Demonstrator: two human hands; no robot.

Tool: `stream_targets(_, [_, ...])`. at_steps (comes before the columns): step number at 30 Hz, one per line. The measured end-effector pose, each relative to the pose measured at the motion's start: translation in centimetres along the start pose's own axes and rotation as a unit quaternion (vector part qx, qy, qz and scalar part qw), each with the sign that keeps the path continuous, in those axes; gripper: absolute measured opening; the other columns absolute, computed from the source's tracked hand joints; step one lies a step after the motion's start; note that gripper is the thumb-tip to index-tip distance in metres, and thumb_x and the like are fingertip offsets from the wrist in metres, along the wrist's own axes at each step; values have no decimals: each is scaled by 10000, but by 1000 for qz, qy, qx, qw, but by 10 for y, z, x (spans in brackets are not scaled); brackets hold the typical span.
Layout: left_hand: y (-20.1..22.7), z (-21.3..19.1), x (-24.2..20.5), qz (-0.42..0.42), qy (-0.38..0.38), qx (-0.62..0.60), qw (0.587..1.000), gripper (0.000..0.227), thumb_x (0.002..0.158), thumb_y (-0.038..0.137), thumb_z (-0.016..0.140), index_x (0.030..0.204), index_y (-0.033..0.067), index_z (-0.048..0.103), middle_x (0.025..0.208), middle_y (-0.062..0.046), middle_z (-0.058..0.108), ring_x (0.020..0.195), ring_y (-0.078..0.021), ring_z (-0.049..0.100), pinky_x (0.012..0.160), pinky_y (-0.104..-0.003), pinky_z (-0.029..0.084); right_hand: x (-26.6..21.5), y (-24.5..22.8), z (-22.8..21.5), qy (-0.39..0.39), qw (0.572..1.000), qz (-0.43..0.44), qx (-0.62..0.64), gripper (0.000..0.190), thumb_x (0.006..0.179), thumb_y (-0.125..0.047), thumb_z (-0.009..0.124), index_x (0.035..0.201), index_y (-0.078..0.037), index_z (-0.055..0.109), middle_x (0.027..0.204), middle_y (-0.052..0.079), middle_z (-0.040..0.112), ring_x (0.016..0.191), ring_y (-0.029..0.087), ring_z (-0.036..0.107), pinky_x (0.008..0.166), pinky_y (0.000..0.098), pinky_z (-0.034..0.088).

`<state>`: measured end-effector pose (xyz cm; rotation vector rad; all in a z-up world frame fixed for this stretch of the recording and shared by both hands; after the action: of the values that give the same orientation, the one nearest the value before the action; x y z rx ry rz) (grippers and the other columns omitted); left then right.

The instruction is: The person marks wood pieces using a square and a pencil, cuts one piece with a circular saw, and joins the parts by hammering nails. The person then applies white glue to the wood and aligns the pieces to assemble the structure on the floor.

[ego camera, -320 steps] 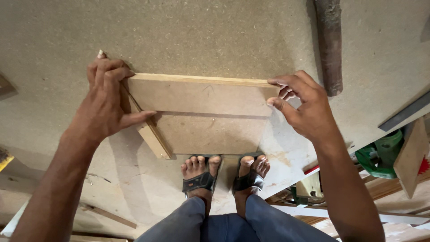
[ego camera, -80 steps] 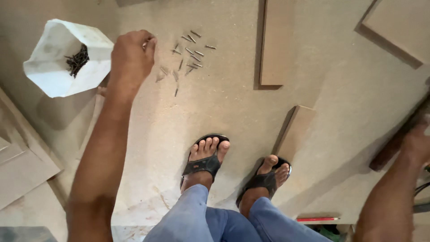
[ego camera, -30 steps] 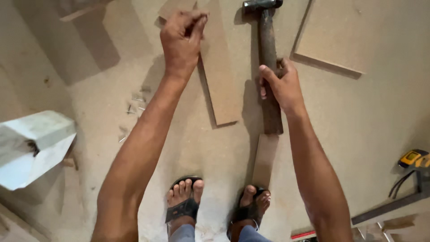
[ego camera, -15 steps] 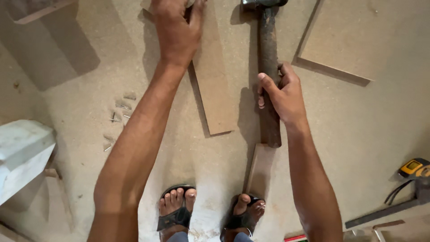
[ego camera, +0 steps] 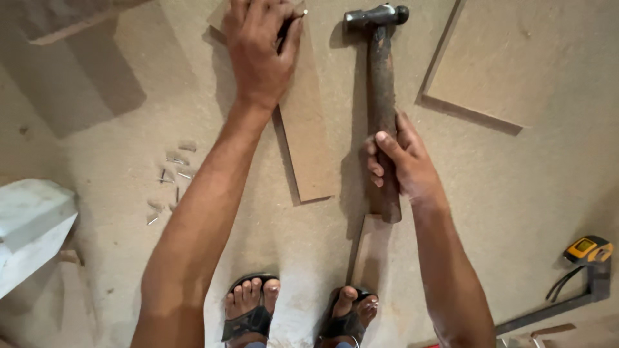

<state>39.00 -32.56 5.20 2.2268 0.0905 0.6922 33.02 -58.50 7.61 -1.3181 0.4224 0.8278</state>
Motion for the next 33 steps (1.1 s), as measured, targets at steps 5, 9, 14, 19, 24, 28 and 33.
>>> stream_targets(5, [3,-6,3,-11,14,-17,1000,136,919,95,847,1008,81,746,1095,-17,696,1217,-253,554,1072,-452,405,-22,-34,15,113,874,-161,-444,586,1040,-141,620,1574,-130,377,771,78,612,630,197,617,548,344,499])
stream_targets(9, [1,-6,4,-13,20,3,1000,120,928,125,851,1027,114,783,1117,17,720,1238,-226,558,1143,-460,349,-32,-61,37,117,802,-219,-543,552,1029,-125,645,1512,-71,384,781,141,662,648,261,688,569,412,505])
stream_targets(14, [-4,-6,-1,-2,27,0,1000,99,945,145,839,1028,118,792,1112,28,735,1218,-211,585,1161,-492,315,-45,-84,60,100,753,-279,-588,551,1025,-94,641,1508,-26,385,808,188,669,688,322,706,608,452,534])
stream_targets(19, [-6,-4,1,-2,32,1,999,99,951,158,831,1033,121,791,1123,23,738,1223,-218,586,1146,-482,313,-37,-85,71,93,710,-288,-636,430,1013,-106,647,1373,19,448,854,238,661,660,393,675,568,490,526])
stream_targets(24, [-3,-8,3,-23,19,16,999,121,932,160,846,1036,132,791,1116,28,730,1211,-213,587,1145,-480,313,-35,-84,78,100,718,-315,-613,324,1008,-110,646,1269,20,503,847,249,654,728,460,658,616,524,515])
stream_targets(28, [0,-8,3,-22,16,10,1000,114,920,142,837,1019,127,782,1104,21,731,1201,-213,592,1147,-483,321,-42,-84,74,109,748,-303,-580,346,1012,-112,638,1287,27,480,805,247,643,682,443,663,574,519,501])
stream_targets(33, [-2,-8,2,-21,18,15,999,117,916,135,827,1021,114,780,1111,23,734,1213,-217,595,1159,-497,315,-28,-74,72,91,728,-266,-625,287,1012,-116,662,1208,4,489,801,251,640,676,471,636,575,534,487])
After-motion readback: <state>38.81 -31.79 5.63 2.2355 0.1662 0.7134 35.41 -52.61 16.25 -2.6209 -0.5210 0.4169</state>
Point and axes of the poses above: each hand's wrist, its own x-axis towards the middle knuckle, its own z-axis out of the palm, y = z × x, the point moved 7 cm from there along x, towards the middle knuckle
